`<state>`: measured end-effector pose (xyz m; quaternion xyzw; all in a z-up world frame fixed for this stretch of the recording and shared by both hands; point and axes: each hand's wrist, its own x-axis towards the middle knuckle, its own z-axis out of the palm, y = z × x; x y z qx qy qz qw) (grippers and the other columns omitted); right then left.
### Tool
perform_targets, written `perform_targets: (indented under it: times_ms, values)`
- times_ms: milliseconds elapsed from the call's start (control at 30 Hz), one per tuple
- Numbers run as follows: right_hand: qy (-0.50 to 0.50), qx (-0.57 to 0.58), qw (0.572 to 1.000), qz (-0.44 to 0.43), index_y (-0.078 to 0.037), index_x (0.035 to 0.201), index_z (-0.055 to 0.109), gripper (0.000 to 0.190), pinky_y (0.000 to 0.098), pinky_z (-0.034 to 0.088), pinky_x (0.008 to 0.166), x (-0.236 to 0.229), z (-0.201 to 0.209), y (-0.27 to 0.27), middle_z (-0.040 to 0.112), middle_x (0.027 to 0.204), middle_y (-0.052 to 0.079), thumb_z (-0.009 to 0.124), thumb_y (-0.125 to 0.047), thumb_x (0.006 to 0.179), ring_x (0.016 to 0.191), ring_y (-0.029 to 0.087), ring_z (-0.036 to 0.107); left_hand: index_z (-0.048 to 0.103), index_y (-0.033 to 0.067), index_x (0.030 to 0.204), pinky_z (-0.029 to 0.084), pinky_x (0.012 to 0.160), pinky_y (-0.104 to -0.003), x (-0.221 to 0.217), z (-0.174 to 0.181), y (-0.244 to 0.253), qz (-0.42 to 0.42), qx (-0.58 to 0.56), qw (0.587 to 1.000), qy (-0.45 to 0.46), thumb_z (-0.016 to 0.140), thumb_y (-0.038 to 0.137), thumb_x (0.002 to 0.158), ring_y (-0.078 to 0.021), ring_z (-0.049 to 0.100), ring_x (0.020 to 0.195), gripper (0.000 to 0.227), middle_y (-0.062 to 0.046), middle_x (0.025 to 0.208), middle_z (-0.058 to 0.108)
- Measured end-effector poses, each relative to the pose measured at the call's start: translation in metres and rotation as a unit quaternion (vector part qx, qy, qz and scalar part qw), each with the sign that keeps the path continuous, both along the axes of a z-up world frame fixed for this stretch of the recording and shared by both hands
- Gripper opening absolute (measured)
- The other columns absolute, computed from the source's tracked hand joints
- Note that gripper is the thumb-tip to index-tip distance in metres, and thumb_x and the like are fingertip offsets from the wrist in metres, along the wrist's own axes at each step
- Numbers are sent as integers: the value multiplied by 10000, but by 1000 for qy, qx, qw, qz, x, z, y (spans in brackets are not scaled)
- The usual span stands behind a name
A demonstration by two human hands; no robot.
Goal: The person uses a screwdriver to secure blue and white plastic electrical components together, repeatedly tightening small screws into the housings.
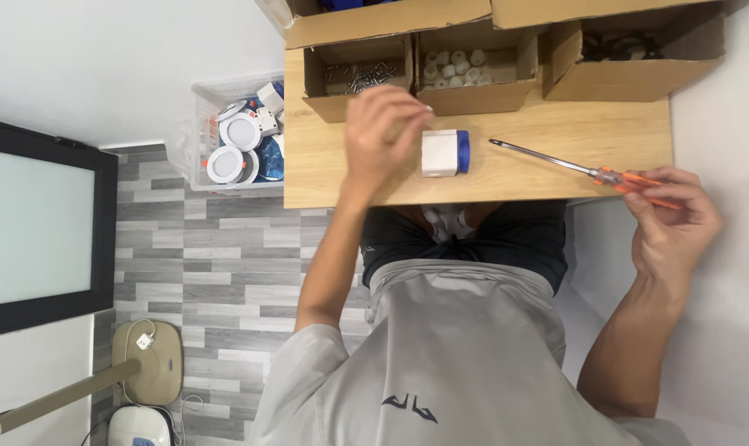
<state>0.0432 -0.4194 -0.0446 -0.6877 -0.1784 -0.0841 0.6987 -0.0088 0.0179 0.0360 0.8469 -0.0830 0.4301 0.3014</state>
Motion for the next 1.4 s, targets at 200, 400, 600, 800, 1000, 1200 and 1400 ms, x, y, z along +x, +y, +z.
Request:
perform_targets:
  times_ms: [200, 400, 600, 800, 1000, 1200, 1400]
  values:
    - [-8, -23, 1000, -16, -10, 1129, 651, 253, 462, 671, 1156, -1, 7, 9, 637, 1313, 218, 829, 169, 1106, 1288, 338, 694, 736, 116, 894, 481, 940, -345, 25, 10, 68, 112, 68, 989, -67, 940, 322, 920, -207, 651, 989, 291, -32, 937, 753]
    - [-14, -85, 996, -23, 7, 1129, 678, 244, 433, 656, 1161, 7, 25, 24, 655, 1260, 241, 864, 164, 1113, 1259, 343, 717, 696, 139, 888, 405, 877, -385, 16, 18, 40, 68, 121, 989, -46, 819, 377, 990, -208, 642, 981, 287, -38, 920, 742]
    - [-55, -116, 992, 22, 53, 1157, 704, 193, 462, 626, 1174, 28, 26, 43, 658, 1247, 266, 841, 185, 1122, 1241, 378, 719, 674, 119, 1360, 500, 1022, -466, -4, 5, -18, -115, 238, 944, 196, 653, 749, 1023, -299, 626, 1274, 715, -117, 1373, 704]
    - [-84, -158, 983, 46, 62, 1171, 753, 161, 430, 612, 1113, 39, 35, 55, 704, 1233, 265, 908, 76, 1129, 1216, 355, 721, 633, 101, 1418, 460, 1044, -489, 3, -21, -27, -99, 250, 930, 250, 864, 581, 933, -317, 632, 1249, 720, -113, 1363, 707]
    - [-86, -176, 979, 54, 72, 1182, 777, 190, 416, 637, 1035, 37, 31, 61, 723, 1188, 235, 936, 95, 1080, 1184, 349, 753, 647, 114, 1394, 472, 1049, -467, 4, -29, -28, -133, 143, 958, 210, 823, 676, 952, -286, 621, 1210, 735, -104, 1365, 739]
    - [-95, -174, 978, 58, 63, 1170, 768, 184, 434, 646, 1075, 38, 31, 64, 719, 1170, 238, 921, 106, 1077, 1194, 366, 757, 565, 154, 1416, 517, 1181, -510, 1, -41, -34, -168, -54, 961, 213, 977, 594, 827, -301, 682, 1337, 843, -101, 1458, 673]
    - [-151, -208, 965, 54, 72, 1138, 780, 171, 431, 616, 1059, 37, 35, 72, 750, 1160, 267, 931, 100, 1064, 1160, 377, 766, 533, 85, 1423, 538, 1238, -429, -8, -34, -40, -242, -238, 916, 215, 1015, 349, 829, -301, 629, 1398, 810, -143, 1457, 621]
